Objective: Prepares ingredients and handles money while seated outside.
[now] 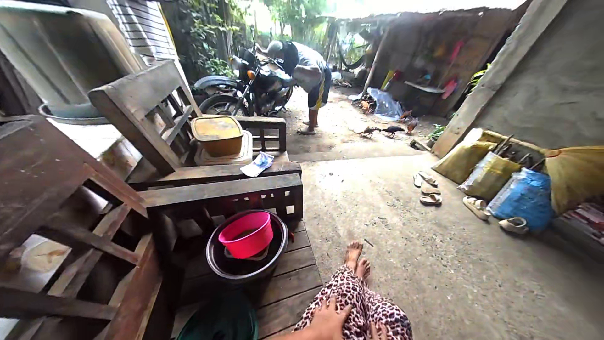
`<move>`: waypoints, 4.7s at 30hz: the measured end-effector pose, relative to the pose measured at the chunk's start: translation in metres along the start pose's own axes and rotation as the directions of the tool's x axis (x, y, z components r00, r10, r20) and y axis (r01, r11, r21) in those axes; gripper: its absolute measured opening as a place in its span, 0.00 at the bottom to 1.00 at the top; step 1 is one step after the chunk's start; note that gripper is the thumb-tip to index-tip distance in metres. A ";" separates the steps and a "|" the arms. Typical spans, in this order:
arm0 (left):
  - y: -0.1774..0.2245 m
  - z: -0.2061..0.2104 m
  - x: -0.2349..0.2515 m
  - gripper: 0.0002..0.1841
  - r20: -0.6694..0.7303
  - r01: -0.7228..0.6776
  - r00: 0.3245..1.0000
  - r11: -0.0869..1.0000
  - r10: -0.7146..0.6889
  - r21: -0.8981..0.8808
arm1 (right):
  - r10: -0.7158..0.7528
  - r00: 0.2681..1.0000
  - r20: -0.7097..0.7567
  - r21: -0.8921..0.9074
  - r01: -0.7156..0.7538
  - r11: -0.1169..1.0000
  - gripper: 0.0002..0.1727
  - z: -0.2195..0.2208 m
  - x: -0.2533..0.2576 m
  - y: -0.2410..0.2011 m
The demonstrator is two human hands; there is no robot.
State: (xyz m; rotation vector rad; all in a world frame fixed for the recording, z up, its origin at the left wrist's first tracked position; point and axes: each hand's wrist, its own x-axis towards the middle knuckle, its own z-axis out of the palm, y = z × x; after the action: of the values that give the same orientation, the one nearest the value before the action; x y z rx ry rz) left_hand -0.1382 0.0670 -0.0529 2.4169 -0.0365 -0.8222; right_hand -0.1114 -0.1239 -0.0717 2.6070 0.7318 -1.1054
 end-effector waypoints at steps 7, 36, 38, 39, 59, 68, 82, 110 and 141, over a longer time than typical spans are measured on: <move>0.008 -0.007 0.039 0.43 -0.133 -0.027 0.991 0.999 0.031 0.034 | -0.110 0.994 -0.014 0.292 0.109 0.950 0.20 -0.008 0.035 0.013; -0.007 -0.014 0.055 0.39 -0.171 0.034 0.984 0.996 -0.047 -0.078 | -0.024 0.998 0.052 0.171 0.015 0.985 0.20 0.011 0.073 0.029; -0.006 -0.014 0.056 0.38 -0.156 0.037 0.987 0.997 -0.047 -0.064 | -0.073 0.992 0.105 0.145 0.057 0.988 0.20 0.017 0.083 0.028; -0.005 -0.014 0.056 0.38 -0.149 0.039 0.988 0.997 -0.048 -0.060 | -0.094 0.990 0.110 0.143 0.078 0.987 0.21 0.025 0.091 0.030; -0.002 -0.015 0.057 0.38 -0.146 0.054 0.987 0.996 -0.063 -0.071 | -0.026 0.998 -0.052 0.592 0.051 0.804 0.21 0.028 0.103 0.044; -0.005 -0.014 0.058 0.38 -0.168 0.024 0.985 0.996 -0.039 -0.090 | 0.345 0.932 -0.111 0.920 0.227 -0.318 0.25 0.027 0.108 0.068; -0.003 -0.015 0.059 0.38 -0.155 0.042 0.986 0.996 -0.054 -0.081 | 0.254 0.957 -0.141 0.903 0.229 -0.363 0.12 0.036 0.113 0.074; -0.005 -0.014 0.059 0.37 -0.165 0.041 0.985 0.994 -0.057 -0.098 | 0.275 0.957 -0.091 0.913 0.190 -0.360 0.14 0.036 0.112 0.072; -0.188 -0.133 -0.086 0.19 -0.765 0.166 0.403 0.862 -0.502 -0.479 | 0.297 0.948 -0.115 0.993 0.101 0.063 0.15 0.025 0.110 0.049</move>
State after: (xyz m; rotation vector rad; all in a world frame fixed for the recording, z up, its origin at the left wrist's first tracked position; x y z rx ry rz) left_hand -0.1616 0.3098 -0.0208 2.2326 0.9698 0.3798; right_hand -0.0359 -0.1360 -0.1679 3.9442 -0.6245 -1.5239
